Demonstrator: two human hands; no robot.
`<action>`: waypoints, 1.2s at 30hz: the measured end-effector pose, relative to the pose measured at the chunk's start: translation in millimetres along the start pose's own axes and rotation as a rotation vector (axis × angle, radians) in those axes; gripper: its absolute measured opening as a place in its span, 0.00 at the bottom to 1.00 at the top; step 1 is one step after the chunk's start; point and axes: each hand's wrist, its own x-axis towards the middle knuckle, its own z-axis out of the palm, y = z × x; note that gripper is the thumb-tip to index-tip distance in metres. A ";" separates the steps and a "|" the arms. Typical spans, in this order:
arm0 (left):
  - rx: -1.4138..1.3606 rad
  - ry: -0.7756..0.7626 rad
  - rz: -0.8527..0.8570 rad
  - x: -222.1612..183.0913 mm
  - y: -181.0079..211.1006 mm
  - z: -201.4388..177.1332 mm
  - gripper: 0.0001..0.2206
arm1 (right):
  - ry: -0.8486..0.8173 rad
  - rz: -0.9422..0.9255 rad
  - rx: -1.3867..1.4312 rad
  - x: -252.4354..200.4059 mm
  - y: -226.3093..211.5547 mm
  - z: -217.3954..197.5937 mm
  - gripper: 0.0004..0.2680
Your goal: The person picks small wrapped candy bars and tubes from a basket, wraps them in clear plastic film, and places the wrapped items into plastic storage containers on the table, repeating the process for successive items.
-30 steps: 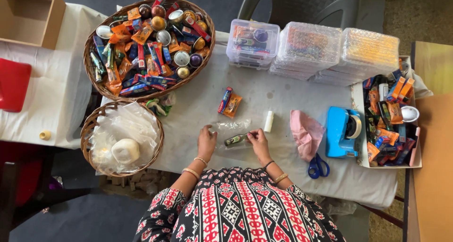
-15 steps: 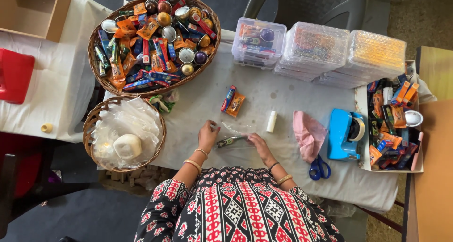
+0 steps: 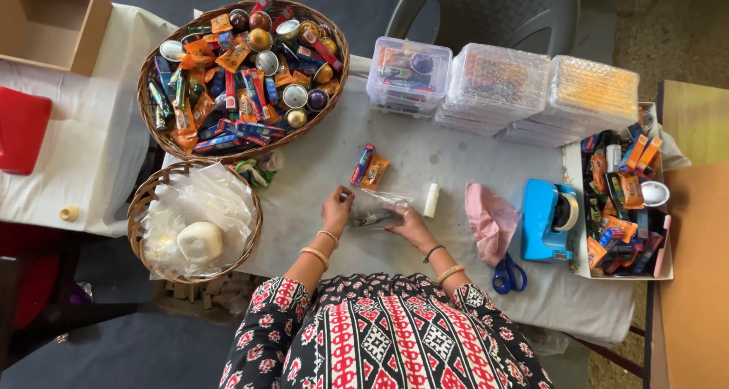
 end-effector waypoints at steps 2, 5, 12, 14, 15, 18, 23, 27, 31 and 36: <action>-0.003 0.001 -0.015 1.0 0.2 0.4 0.05 | 0.004 0.031 -0.082 1.7 8.7 4.4 0.20; -0.026 0.006 -0.041 1.5 -1.5 0.4 0.04 | 0.035 0.027 -0.155 3.0 30.3 13.5 0.14; 0.043 0.090 0.025 18.6 -11.0 3.5 0.06 | 0.071 -0.031 -0.147 4.1 42.0 20.0 0.10; 0.076 0.131 0.087 24.4 -7.8 1.5 0.07 | 0.080 0.011 -0.043 0.1 29.8 15.8 0.12; 0.110 0.174 0.147 27.4 -6.1 0.3 0.07 | 0.087 0.055 0.062 -1.6 23.5 13.8 0.14; 0.188 0.200 0.317 37.8 9.1 -0.3 0.09 | 0.136 0.039 0.116 -6.1 29.9 10.7 0.17; 0.407 0.152 0.343 41.8 41.2 6.0 0.12 | 0.198 0.140 0.207 -22.7 41.9 -1.1 0.20; 0.561 0.124 0.381 47.4 43.9 12.4 0.10 | 0.276 0.161 0.275 -36.6 43.1 -10.4 0.18; 0.516 0.121 0.351 45.2 51.7 14.3 0.10 | 0.347 0.118 0.393 -46.9 48.9 -12.0 0.16; 0.556 0.099 0.343 52.7 50.7 19.4 0.16 | 0.400 0.165 0.413 -48.6 46.2 -15.5 0.13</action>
